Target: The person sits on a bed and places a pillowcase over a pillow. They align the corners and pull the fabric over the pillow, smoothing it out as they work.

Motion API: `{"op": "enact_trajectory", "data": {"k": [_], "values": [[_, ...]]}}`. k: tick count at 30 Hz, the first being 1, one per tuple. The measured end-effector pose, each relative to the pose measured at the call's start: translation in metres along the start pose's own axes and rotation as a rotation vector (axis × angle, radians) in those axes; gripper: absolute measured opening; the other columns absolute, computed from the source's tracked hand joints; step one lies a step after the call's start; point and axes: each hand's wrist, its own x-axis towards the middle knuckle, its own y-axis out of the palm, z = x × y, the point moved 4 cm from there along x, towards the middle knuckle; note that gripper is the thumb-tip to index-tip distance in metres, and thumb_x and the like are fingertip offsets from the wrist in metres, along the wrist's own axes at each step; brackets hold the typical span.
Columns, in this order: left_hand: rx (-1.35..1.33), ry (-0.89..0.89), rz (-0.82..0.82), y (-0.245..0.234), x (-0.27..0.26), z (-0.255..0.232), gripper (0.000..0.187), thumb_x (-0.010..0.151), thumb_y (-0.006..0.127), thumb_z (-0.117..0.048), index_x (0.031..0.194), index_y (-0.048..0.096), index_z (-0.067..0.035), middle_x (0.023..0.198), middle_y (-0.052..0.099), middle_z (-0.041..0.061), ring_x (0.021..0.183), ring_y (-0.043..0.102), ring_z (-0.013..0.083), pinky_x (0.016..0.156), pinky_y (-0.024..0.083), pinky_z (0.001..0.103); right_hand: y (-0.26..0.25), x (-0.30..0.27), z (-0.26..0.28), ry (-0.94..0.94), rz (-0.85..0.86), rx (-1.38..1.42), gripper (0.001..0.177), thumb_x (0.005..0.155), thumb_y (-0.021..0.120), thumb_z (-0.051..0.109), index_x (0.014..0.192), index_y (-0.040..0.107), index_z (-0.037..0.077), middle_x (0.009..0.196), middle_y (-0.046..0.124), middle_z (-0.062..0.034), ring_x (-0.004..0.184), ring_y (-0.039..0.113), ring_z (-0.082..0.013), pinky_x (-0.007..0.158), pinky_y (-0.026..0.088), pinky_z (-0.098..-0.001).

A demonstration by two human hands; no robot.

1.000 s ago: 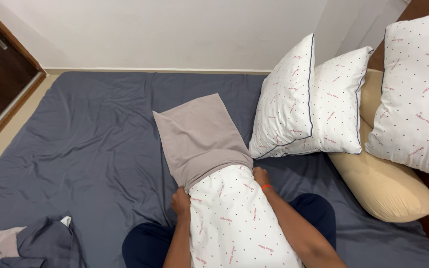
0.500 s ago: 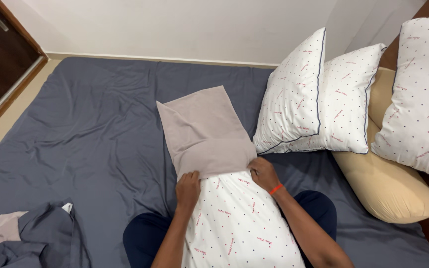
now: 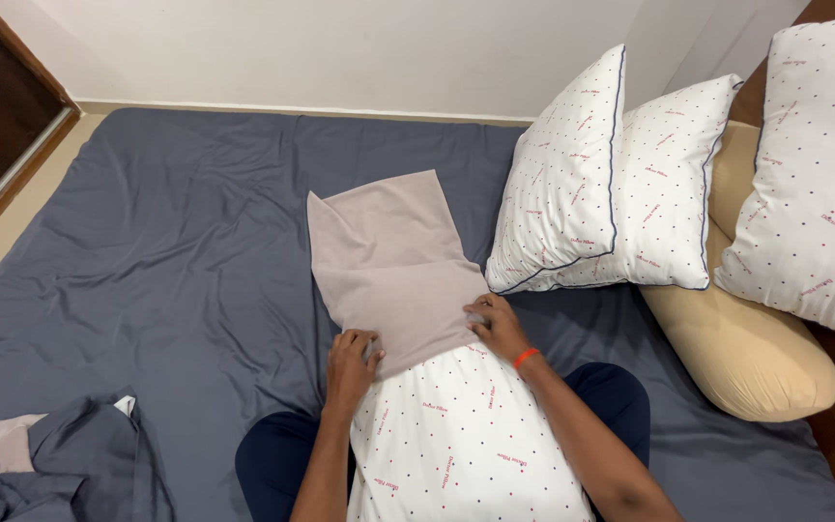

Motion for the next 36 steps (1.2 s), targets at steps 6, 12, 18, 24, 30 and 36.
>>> {"op": "enact_trajectory", "data": {"k": [6,12,18,24,30,36], "values": [[0.059,-0.017,-0.115,0.028,-0.009,0.016,0.017,0.080,0.080,-0.018,0.093,0.077,-0.007,0.093,0.071,0.004,0.095,0.064,0.0260,0.083,0.047,0.041,0.018,0.003,-0.035,-0.066,-0.091,-0.119,0.016,0.079,0.080,0.004,0.094,0.077,0.003,0.097,0.071,-0.0091,0.098,0.064,-0.0270,0.086,0.050,-0.0353],[-0.013,-0.073,-0.199,0.028,-0.019,0.024,0.024,0.080,0.082,-0.024,0.090,0.074,-0.003,0.092,0.072,0.009,0.089,0.065,0.0292,0.081,0.050,0.040,0.022,-0.002,-0.068,0.061,-0.019,-0.043,0.009,0.079,0.076,0.000,0.089,0.074,0.001,0.091,0.072,-0.0108,0.083,0.070,-0.0278,0.074,0.054,-0.0357],[0.002,-0.016,-0.221,0.029,-0.022,0.030,0.011,0.087,0.076,-0.014,0.089,0.077,-0.004,0.091,0.074,0.008,0.092,0.067,0.0303,0.085,0.050,0.041,0.025,-0.007,-0.083,0.042,-0.024,-0.055,0.010,0.082,0.067,-0.008,0.088,0.071,-0.002,0.087,0.072,-0.0128,0.079,0.069,-0.0249,0.072,0.053,-0.0324],[-0.269,-0.370,0.190,0.027,-0.018,0.046,0.018,0.088,0.074,-0.017,0.101,0.079,-0.005,0.097,0.075,0.008,0.087,0.072,0.0260,0.082,0.056,0.037,0.015,-0.006,-0.066,0.193,0.024,0.159,0.018,0.078,0.084,0.005,0.090,0.072,-0.001,0.084,0.066,-0.0071,0.069,0.058,-0.0134,0.064,0.049,-0.0275],[-0.256,-0.031,0.033,0.009,-0.006,0.006,0.031,0.079,0.083,-0.019,0.104,0.075,-0.002,0.102,0.072,0.010,0.098,0.063,0.0281,0.086,0.050,0.040,0.022,0.000,-0.053,0.039,0.026,0.063,0.008,0.078,0.081,0.000,0.081,0.073,-0.001,0.080,0.066,-0.0050,0.067,0.061,-0.0140,0.061,0.048,-0.0291],[-0.048,0.021,0.017,0.046,-0.008,0.011,0.010,0.082,0.081,-0.017,0.087,0.079,-0.009,0.091,0.071,0.005,0.093,0.063,0.0265,0.086,0.047,0.040,0.004,-0.005,-0.040,0.152,0.043,0.062,0.009,0.083,0.076,0.002,0.081,0.068,-0.001,0.081,0.066,-0.0083,0.068,0.064,-0.0216,0.064,0.050,-0.0329]]}}
